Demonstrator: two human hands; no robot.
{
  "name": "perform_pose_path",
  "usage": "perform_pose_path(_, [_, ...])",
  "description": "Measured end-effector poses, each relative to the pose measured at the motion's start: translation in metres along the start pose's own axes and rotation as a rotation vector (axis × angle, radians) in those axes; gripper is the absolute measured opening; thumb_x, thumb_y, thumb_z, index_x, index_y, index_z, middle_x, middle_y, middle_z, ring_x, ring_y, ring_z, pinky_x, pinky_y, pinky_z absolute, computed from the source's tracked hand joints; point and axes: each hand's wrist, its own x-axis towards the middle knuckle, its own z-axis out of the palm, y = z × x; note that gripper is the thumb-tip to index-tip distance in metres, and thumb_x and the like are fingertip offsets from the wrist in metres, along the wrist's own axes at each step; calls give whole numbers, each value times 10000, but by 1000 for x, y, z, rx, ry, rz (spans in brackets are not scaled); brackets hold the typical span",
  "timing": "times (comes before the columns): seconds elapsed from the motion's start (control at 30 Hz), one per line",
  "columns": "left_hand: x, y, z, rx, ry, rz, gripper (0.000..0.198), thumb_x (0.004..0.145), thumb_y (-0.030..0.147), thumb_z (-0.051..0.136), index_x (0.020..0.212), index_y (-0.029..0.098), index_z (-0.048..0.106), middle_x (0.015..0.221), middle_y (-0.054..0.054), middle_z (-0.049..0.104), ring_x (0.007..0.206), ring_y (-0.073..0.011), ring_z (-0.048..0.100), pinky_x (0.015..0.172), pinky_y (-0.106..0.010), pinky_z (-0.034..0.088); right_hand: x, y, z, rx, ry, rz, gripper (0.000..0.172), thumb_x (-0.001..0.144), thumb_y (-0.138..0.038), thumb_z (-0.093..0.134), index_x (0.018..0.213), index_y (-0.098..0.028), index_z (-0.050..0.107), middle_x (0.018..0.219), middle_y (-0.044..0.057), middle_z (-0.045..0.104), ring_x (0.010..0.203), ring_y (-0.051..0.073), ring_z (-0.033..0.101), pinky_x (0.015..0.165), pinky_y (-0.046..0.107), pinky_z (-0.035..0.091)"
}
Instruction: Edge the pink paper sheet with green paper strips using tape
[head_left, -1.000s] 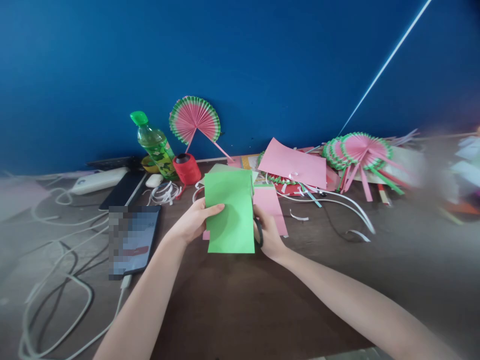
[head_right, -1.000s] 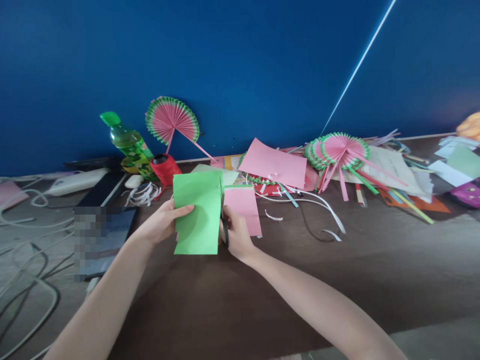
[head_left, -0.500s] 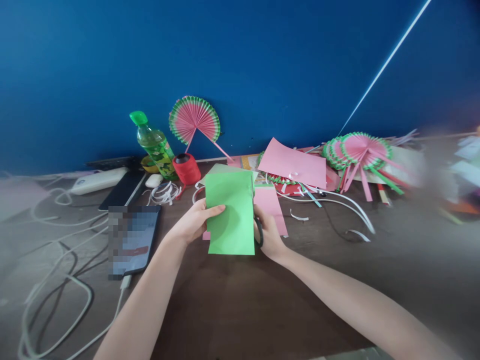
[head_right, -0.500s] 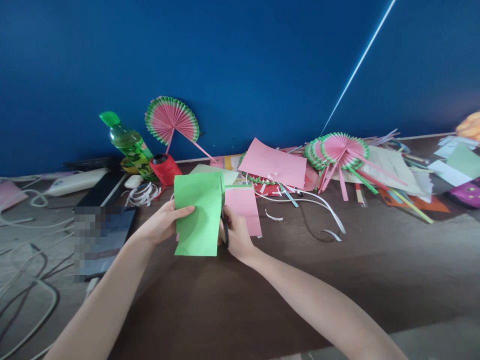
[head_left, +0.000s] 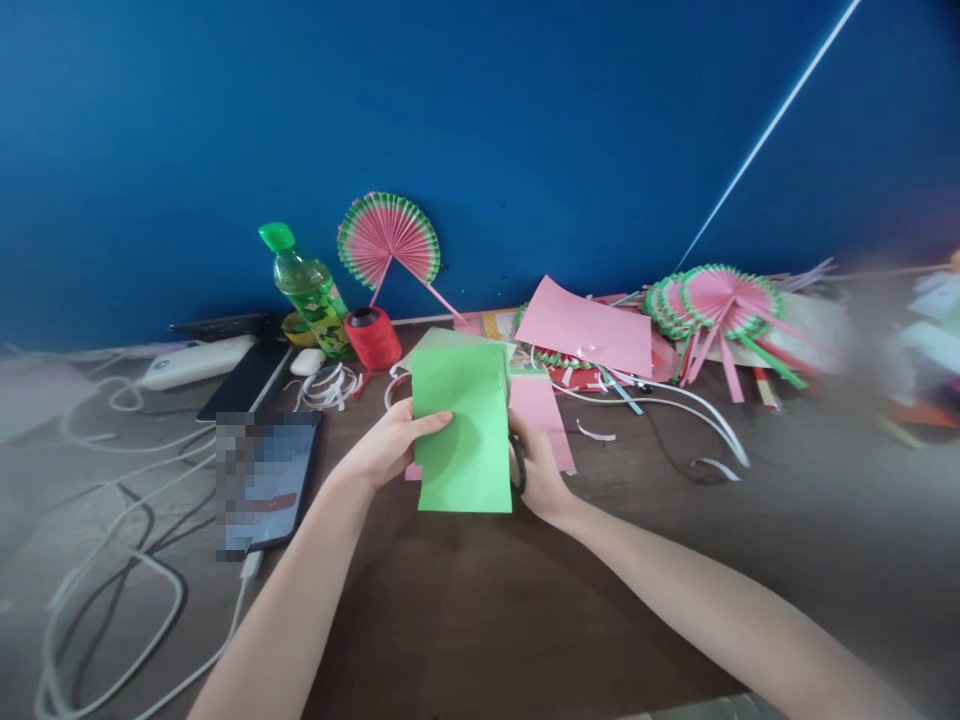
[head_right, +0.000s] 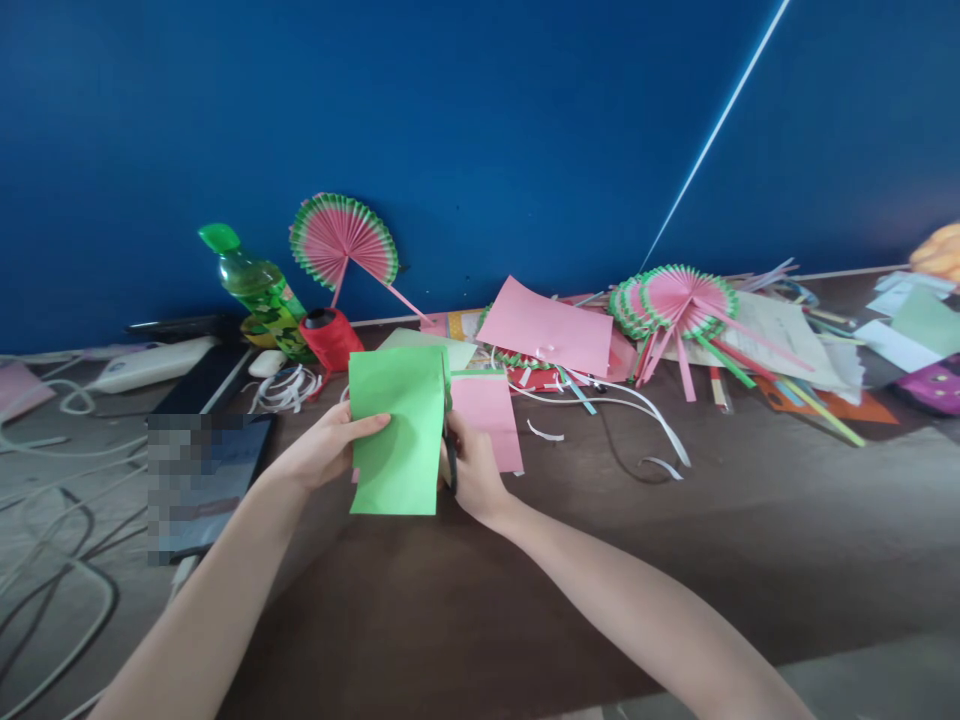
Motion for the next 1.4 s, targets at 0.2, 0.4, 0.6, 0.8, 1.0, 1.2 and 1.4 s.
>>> perform_pose_path(0.2, [0, 0, 0, -8, 3, 3, 13, 749, 124, 620, 761, 124, 615, 549, -13, 635, 365, -76, 518, 513, -207, 513, 1, 4, 0, -45, 29, -72, 221, 819, -404, 482, 851, -194, 543, 740, 26, 587, 663, 168, 530, 615, 295, 439])
perform_pose_path(0.4, [-1, 1, 1, 3, -1, -26, 35, 749, 116, 619, 783, 116, 622, 543, -17, 631, 356, -71, 506, 496, -199, 502, 1, 6, 0, -38, 38, -50, 181, 818, -371, 466, 733, -212, 487, 540, -31, 452, 581, 157, 486, 637, 313, 445])
perform_pose_path(0.6, [0, 2, 2, -1, 3, -29, 25, 749, 111, 617, 774, 113, 615, 559, -21, 638, 369, -74, 523, 491, -194, 502, 2, 8, 0, -56, 55, -53, 145, 798, -336, 497, 786, -194, 522, 716, 12, 557, 703, 169, 520, 677, 306, 448])
perform_pose_path(0.8, [-2, 1, 2, 1, -10, -30, 6, 754, 120, 617, 759, 120, 616, 532, -8, 625, 358, -67, 506, 524, -204, 509, 2, 7, -1, -37, 63, -39, 126, 782, -319, 506, 746, -198, 506, 659, -1, 532, 672, 164, 502, 645, 296, 440])
perform_pose_path(1.0, [-3, 3, 5, -18, -8, -45, 29, 731, 93, 625, 741, 119, 634, 533, -17, 625, 418, -93, 549, 566, -220, 511, 2, 4, -1, -76, 70, -3, 178, 773, -387, 492, 724, -216, 499, 580, -8, 492, 667, 182, 502, 602, 297, 435])
perform_pose_path(1.2, [-3, 4, 5, -25, -3, -52, 39, 735, 84, 616, 722, 118, 631, 529, -11, 619, 397, -83, 531, 567, -222, 510, 2, 3, -1, -79, 75, -12, 140, 759, -338, 485, 697, -213, 474, 590, -9, 488, 675, 178, 500, 631, 300, 439])
perform_pose_path(1.4, [-3, 2, 3, -12, -1, -52, 22, 732, 96, 624, 739, 117, 624, 523, -4, 618, 356, -70, 503, 505, -207, 498, 3, 7, 0, -84, 87, 4, 97, 758, -278, 499, 696, -207, 478, 617, -16, 505, 662, 161, 497, 670, 299, 442])
